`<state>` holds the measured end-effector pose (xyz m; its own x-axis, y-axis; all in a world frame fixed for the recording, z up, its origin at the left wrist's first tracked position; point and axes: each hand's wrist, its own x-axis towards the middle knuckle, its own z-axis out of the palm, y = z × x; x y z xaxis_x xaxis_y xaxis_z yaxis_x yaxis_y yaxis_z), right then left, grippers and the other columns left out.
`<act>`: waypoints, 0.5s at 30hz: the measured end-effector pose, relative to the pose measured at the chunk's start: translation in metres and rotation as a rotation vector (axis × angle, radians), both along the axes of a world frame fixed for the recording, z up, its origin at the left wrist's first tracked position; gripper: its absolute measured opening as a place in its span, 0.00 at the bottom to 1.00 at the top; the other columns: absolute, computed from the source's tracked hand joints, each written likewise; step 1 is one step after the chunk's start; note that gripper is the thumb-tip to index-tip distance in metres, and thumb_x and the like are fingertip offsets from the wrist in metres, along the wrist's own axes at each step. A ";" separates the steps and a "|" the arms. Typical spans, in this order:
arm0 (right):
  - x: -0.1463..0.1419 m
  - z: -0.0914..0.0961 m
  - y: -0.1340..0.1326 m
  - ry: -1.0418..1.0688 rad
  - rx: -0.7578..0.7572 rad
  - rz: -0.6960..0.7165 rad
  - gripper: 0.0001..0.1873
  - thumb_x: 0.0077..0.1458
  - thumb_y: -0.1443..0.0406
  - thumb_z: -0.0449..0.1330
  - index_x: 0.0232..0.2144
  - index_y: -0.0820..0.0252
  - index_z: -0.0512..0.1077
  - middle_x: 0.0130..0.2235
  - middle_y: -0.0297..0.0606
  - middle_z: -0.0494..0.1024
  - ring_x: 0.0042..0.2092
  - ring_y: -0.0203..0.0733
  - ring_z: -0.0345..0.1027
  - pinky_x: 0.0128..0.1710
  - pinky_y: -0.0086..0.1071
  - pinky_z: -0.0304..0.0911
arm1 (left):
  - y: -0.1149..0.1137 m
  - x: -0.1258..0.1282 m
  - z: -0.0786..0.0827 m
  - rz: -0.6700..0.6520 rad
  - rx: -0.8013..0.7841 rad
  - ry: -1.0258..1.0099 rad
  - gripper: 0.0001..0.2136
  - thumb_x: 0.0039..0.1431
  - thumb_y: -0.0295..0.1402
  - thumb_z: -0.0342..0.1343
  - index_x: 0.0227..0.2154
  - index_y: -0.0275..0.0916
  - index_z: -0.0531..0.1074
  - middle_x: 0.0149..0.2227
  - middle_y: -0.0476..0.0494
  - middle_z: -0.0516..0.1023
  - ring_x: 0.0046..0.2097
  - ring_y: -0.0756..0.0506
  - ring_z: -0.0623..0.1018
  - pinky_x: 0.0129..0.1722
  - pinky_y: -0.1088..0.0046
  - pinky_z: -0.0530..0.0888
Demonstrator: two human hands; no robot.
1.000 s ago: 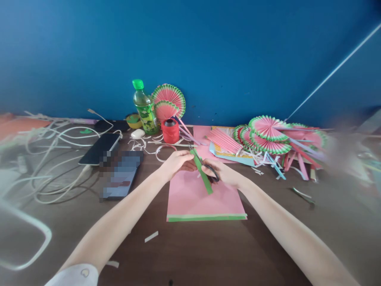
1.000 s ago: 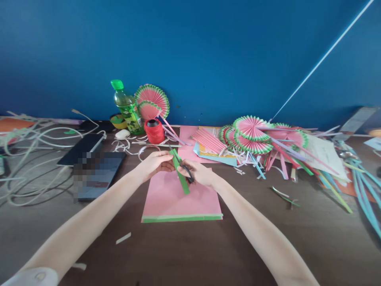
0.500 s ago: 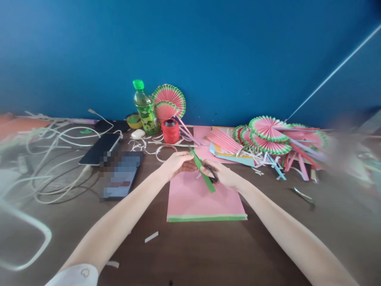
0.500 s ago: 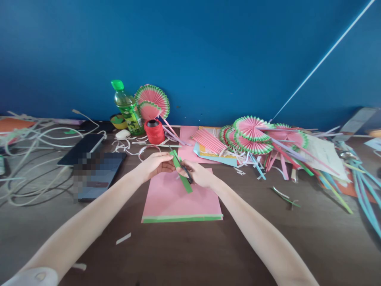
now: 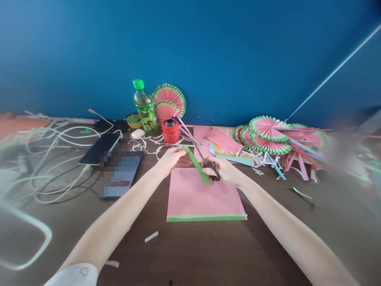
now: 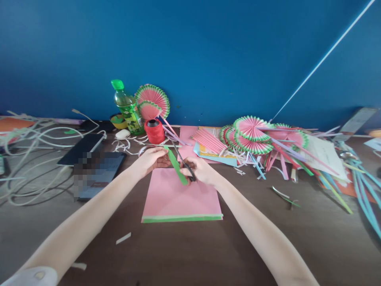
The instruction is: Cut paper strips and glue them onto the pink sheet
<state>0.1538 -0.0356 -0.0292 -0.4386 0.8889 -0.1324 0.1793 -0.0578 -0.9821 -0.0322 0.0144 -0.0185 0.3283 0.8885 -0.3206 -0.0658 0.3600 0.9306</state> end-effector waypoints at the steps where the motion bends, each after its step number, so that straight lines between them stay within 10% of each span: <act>1: 0.000 -0.001 0.000 0.016 -0.006 -0.002 0.16 0.42 0.58 0.63 0.29 0.62 0.63 0.19 0.27 0.67 0.18 0.32 0.64 0.17 0.26 0.60 | 0.000 0.000 0.000 -0.001 0.010 -0.001 0.04 0.51 0.27 0.53 0.24 0.33 0.69 0.21 0.46 0.75 0.22 0.51 0.75 0.24 0.77 0.72; 15: 0.002 0.006 -0.003 -0.029 -0.026 0.008 0.16 0.44 0.56 0.61 0.28 0.62 0.63 0.21 0.27 0.67 0.18 0.31 0.66 0.16 0.24 0.61 | -0.003 -0.001 0.004 -0.102 0.053 0.015 0.08 0.43 0.25 0.62 0.27 0.32 0.68 0.25 0.45 0.75 0.28 0.48 0.77 0.34 0.70 0.75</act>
